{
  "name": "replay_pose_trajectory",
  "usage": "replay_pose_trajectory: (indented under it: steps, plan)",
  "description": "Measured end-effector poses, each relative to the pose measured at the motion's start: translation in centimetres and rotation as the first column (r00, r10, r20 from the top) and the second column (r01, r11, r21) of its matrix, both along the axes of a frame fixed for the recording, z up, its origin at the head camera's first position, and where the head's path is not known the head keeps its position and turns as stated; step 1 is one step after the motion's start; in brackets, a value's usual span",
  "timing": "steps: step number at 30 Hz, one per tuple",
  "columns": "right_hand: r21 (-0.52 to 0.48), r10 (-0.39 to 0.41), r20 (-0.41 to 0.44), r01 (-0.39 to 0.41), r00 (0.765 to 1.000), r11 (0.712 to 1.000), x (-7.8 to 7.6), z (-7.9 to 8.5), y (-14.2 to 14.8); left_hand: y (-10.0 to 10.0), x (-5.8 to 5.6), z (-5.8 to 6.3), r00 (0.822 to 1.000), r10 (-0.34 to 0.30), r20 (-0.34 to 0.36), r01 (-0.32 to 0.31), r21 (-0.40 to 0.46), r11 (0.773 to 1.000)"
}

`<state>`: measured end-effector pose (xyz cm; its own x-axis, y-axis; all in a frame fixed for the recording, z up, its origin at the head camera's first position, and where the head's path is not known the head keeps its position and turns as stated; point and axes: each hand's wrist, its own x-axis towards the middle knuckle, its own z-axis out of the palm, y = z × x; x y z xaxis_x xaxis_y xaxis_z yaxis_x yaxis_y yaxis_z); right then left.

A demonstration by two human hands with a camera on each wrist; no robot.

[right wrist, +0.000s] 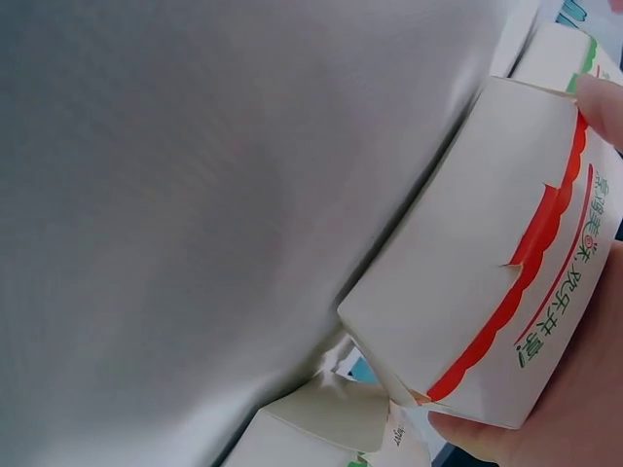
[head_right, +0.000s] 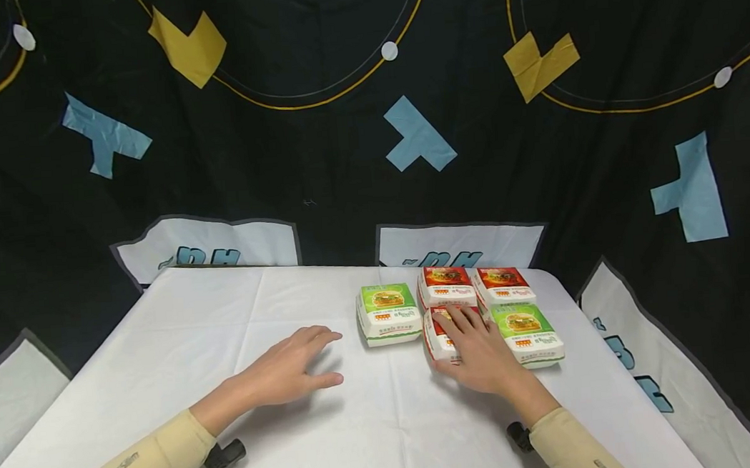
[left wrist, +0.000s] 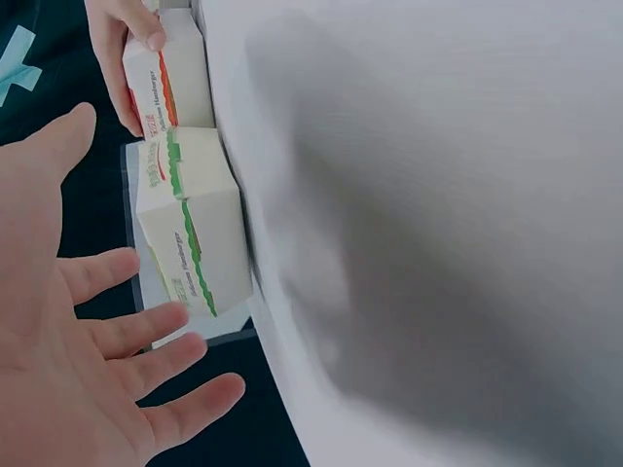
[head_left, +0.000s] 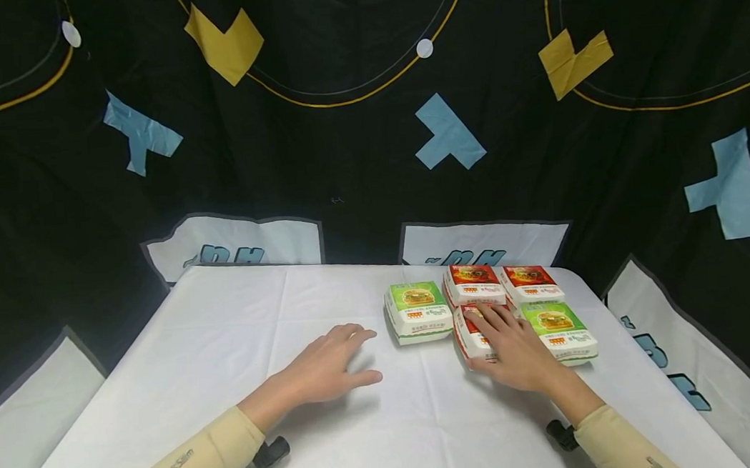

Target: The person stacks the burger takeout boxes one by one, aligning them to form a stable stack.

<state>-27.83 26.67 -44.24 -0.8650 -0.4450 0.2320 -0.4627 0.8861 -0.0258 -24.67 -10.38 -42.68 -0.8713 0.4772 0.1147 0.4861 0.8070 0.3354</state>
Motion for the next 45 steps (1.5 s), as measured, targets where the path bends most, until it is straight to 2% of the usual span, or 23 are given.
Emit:
replay_pose_trajectory:
  steps: [9, 18, 24, 32, 45]
  plan:
    - [-0.007, -0.007, -0.003, 0.007, 1.000, 1.000, -0.1, -0.2, -0.1, 2.3, -1.5, 1.4, 1.000, 0.015, -0.009, -0.015, 0.012, 1.000]
    - [-0.002, -0.021, -0.002, 0.021, 1.000, 1.000, -0.2, -0.3, 0.0, 5.0, -3.3, 2.2, 1.000, 0.015, -0.017, -0.015, 0.036, 0.999]
    - [-0.001, -0.020, 0.003, 0.020, 1.000, 1.000, 0.0, -0.1, -0.1, 6.5, -4.6, 2.0, 1.000, 0.016, -0.016, -0.016, 0.020, 1.000]
    - [-0.002, -0.024, 0.016, 0.024, 1.000, 1.000, 0.1, -0.2, -0.2, 7.8, -6.2, 1.7, 0.998, 0.018, -0.053, -0.018, 0.007, 1.000]
    - [0.002, -0.020, 0.004, 0.020, 1.000, 1.000, 0.0, -0.3, -0.1, 9.5, -8.6, 0.5, 0.997, 0.069, -0.037, -0.069, -0.012, 0.998]
